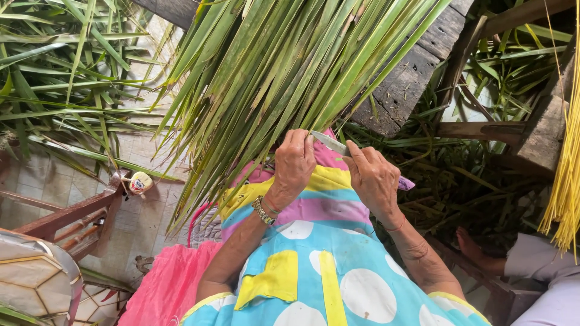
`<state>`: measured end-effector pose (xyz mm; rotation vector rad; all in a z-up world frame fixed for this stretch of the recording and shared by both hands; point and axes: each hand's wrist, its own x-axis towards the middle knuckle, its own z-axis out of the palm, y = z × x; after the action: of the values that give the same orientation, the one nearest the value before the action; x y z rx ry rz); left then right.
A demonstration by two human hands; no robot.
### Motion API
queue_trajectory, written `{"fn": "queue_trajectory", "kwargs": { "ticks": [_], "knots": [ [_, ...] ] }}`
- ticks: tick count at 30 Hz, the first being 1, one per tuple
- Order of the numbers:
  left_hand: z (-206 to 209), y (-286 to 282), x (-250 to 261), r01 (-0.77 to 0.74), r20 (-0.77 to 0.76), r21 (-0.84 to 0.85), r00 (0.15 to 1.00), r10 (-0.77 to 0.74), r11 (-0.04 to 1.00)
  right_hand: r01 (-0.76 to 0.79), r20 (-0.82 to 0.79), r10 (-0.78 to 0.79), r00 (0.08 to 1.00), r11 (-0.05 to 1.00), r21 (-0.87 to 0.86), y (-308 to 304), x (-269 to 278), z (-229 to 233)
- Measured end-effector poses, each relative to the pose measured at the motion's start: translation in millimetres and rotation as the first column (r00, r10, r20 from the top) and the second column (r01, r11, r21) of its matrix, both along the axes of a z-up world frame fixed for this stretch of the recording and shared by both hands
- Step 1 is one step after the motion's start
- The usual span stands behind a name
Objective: Stripping the leafy part of palm fronds from the central midrib using a small knife
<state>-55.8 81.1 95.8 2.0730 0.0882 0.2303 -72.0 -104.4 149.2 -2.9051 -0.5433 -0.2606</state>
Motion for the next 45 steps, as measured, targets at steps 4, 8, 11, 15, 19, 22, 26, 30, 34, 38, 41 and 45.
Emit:
{"fn": "queue_trajectory", "kwargs": {
  "ticks": [4, 8, 11, 15, 19, 22, 26, 30, 34, 38, 41, 45],
  "knots": [
    [8.3, -0.4, 4.3, 0.012, 0.014, 0.035, 1.0, -0.012, 0.999, 0.001, 0.022, -0.001, 1.0, 1.0, -0.012, 2.8, 8.3, -1.2],
    [24.0, -6.7, 1.6, 0.072, 0.018, -0.009, 0.997, -0.072, 0.997, 0.02, 0.019, -0.02, 1.0, 0.999, 0.037, 7.9, 24.5, 2.6],
    [27.4, -6.3, -1.3, 0.109, -0.002, -0.036, 0.994, -0.11, 0.993, 0.072, -0.016, -0.071, 0.997, 0.994, 0.085, 0.2, 42.5, -9.3],
    [28.9, 8.0, -9.3, 0.162, -0.02, 0.058, 0.987, -0.161, 0.985, 0.138, -0.009, -0.138, 0.99, 0.987, 0.086, -19.6, 70.8, -19.9],
    [27.7, 38.3, -22.7, 0.234, -0.066, 0.149, 0.972, -0.227, 0.961, 0.187, 0.01, -0.189, 0.982, 0.977, 0.102, -39.2, 95.2, -22.5],
    [37.2, 63.7, -29.1, 0.285, -0.141, 0.267, 0.957, -0.255, 0.921, 0.247, 0.037, -0.255, 0.966, 0.957, 0.154, -51.7, 108.0, -26.0],
    [37.5, 75.9, -21.5, 0.334, -0.304, 0.424, 0.928, -0.215, 0.842, 0.332, 0.074, -0.352, 0.933, 0.922, 0.198, -50.1, 108.9, -22.7],
    [41.2, 44.1, 12.8, 0.329, -0.286, 0.341, 0.929, -0.236, 0.881, 0.317, 0.073, -0.336, 0.939, 0.929, 0.194, -37.9, 95.5, -47.8],
    [25.0, -0.5, 33.1, 0.29, -0.166, 0.423, 0.956, -0.241, 0.858, 0.282, 0.041, -0.299, 0.953, 0.932, 0.229, 1.4, 74.5, -19.2],
    [13.3, -10.1, 29.7, 0.155, 0.048, 0.615, 0.971, -0.233, 0.773, 0.269, 0.054, -0.284, 0.957, 0.943, 0.199, -2.6, 71.1, -13.3],
    [7.1, 1.7, 16.5, 0.122, 0.083, 0.659, 0.969, -0.233, 0.742, 0.293, 0.031, -0.307, 0.951, 0.93, 0.221, -18.2, 78.5, -19.8],
    [17.5, 29.4, 0.1, 0.218, -0.043, 0.599, 0.97, -0.241, 0.771, 0.33, 0.062, -0.351, 0.934, 0.918, 0.221, -52.6, 92.5, -45.2]
  ]
}}
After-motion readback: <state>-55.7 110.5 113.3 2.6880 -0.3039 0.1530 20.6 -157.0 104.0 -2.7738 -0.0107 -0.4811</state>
